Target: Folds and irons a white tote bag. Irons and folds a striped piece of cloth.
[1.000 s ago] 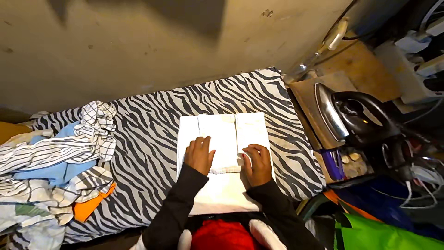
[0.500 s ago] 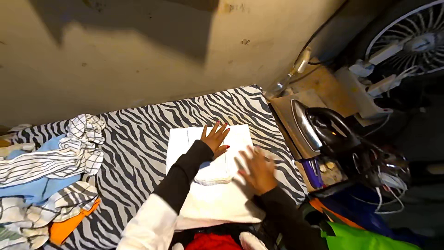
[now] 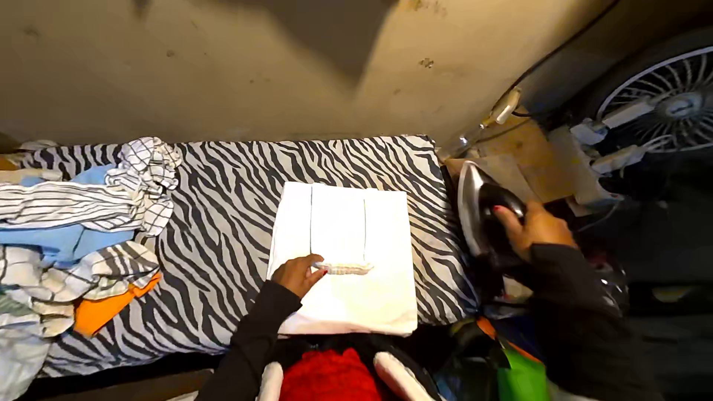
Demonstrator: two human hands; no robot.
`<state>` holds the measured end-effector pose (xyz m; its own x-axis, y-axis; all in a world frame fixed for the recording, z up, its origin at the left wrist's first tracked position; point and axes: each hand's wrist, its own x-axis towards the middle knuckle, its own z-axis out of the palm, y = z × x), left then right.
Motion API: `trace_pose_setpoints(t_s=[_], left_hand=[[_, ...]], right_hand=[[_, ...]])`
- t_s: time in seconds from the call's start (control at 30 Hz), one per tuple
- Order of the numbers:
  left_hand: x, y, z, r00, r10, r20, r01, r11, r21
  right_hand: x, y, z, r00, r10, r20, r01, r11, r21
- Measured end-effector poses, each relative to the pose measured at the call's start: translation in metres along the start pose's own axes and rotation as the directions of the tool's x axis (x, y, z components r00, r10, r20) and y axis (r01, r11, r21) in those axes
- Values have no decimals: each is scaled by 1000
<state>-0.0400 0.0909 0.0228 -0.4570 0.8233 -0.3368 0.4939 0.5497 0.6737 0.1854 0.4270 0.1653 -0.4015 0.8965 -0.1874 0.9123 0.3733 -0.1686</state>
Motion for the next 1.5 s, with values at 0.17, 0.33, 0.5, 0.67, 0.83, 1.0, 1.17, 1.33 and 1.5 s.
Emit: trace_pose_setpoints(t_s=[0.17, 0.33, 0.5, 0.67, 0.83, 1.0, 1.17, 1.33, 1.5], left_hand=[[20, 21, -7, 990, -122, 73, 116, 990, 82], [26, 24, -4, 978, -196, 76, 188, 977, 105], [26, 28, -5, 970, -232, 71, 222, 967, 127], [24, 24, -2, 974, -214, 80, 204, 972, 115], [26, 25, -3, 977, -197, 79, 185, 973, 139], [25, 20, -2, 978, -198, 63, 190, 975, 111], [23, 21, -2, 980, -190, 58, 183, 977, 106], [20, 21, 6, 982, -188, 28, 184, 976, 121], [17, 20, 5, 985, -174, -2, 173, 980, 100]], right_hand=[[-111, -54, 41, 990, -127, 65, 123, 991, 58], [-149, -100, 80, 974, -40, 223, 24, 997, 73], [-127, -134, 105, 933, 67, 354, -79, 997, 21], [-121, -146, 112, 930, 171, 325, -176, 984, -12], [-95, -160, 108, 929, 191, 316, -194, 981, -20], [-124, -144, 104, 908, 145, 393, -145, 989, -31], [-126, -121, 85, 941, 105, 321, -118, 993, 22], [-71, -145, 101, 929, 216, 301, -233, 972, 22], [-66, -152, 98, 926, 198, 321, -217, 976, 24]])
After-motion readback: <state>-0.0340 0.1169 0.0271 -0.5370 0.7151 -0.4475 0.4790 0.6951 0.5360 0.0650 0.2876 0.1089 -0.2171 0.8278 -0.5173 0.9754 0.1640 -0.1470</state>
